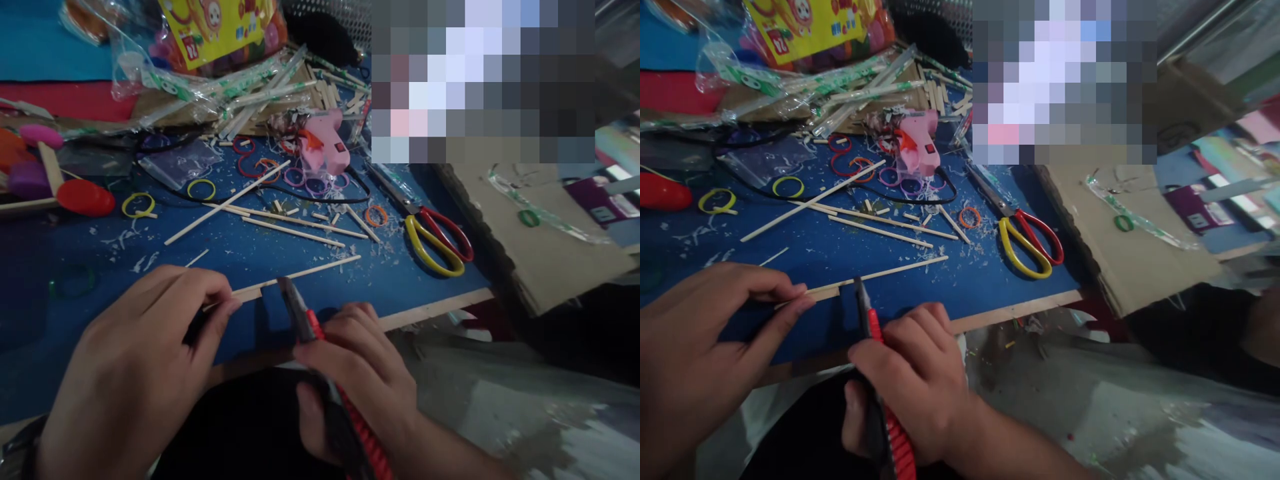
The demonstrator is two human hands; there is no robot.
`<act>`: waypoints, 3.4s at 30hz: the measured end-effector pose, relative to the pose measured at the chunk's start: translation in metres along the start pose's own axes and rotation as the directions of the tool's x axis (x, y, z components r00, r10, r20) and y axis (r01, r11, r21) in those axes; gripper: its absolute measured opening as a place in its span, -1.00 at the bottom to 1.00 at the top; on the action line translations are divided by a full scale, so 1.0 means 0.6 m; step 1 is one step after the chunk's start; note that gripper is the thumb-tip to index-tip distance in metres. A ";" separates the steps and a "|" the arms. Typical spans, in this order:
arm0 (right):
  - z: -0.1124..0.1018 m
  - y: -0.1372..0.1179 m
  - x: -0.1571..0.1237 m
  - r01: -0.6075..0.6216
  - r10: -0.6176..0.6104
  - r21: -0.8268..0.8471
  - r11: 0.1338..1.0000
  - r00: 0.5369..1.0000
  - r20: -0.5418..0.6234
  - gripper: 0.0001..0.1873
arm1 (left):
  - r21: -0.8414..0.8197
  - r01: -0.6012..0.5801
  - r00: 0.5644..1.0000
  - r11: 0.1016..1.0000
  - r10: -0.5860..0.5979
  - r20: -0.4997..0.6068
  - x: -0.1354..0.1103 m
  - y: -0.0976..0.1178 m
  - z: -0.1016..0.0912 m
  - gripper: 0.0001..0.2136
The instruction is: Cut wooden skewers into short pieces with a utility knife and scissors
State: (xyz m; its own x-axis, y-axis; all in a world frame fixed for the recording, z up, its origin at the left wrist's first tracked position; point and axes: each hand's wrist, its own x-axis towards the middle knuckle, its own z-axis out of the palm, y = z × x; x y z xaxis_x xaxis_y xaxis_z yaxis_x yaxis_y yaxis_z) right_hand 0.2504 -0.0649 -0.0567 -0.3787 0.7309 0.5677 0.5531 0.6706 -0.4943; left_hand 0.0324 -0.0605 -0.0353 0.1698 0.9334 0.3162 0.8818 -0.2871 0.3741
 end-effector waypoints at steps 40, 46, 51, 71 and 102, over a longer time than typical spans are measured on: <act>0.030 -0.017 -0.005 -0.023 0.028 -0.073 0.997 0.998 0.058 -0.90 | -0.050 -0.106 0.994 0.993 0.107 0.015 0.004 -0.001 0.001 -0.85; 0.026 -0.015 -0.001 0.098 -0.070 -0.133 0.986 0.978 0.198 -0.88 | -0.080 -0.213 0.974 0.974 0.218 0.057 0.005 -0.005 -0.004 -0.78; 0.019 -0.019 0.011 0.186 -0.140 -0.175 0.967 0.959 0.247 -0.75 | -0.040 -0.284 0.956 0.958 0.286 0.062 0.009 0.001 -0.007 -0.78; 0.018 -0.021 -0.004 0.170 -0.129 -0.167 0.971 0.964 0.232 -0.89 | -0.066 -0.256 0.966 0.964 0.258 0.031 0.008 0.001 -0.006 -0.75; 0.016 -0.019 -0.025 0.183 -0.179 -0.028 0.983 0.979 0.095 -0.82 | -0.045 -0.283 0.958 0.958 0.284 0.037 0.010 0.004 -0.005 -0.75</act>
State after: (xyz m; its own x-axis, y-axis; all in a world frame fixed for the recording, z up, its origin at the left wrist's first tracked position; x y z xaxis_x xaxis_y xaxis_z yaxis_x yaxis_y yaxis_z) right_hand 0.2428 -0.0825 -0.0660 -0.5403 0.6075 0.5823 0.4950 0.7890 -0.3638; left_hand 0.0344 -0.0562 -0.0296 0.4294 0.8205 0.3774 0.7773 -0.5485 0.3082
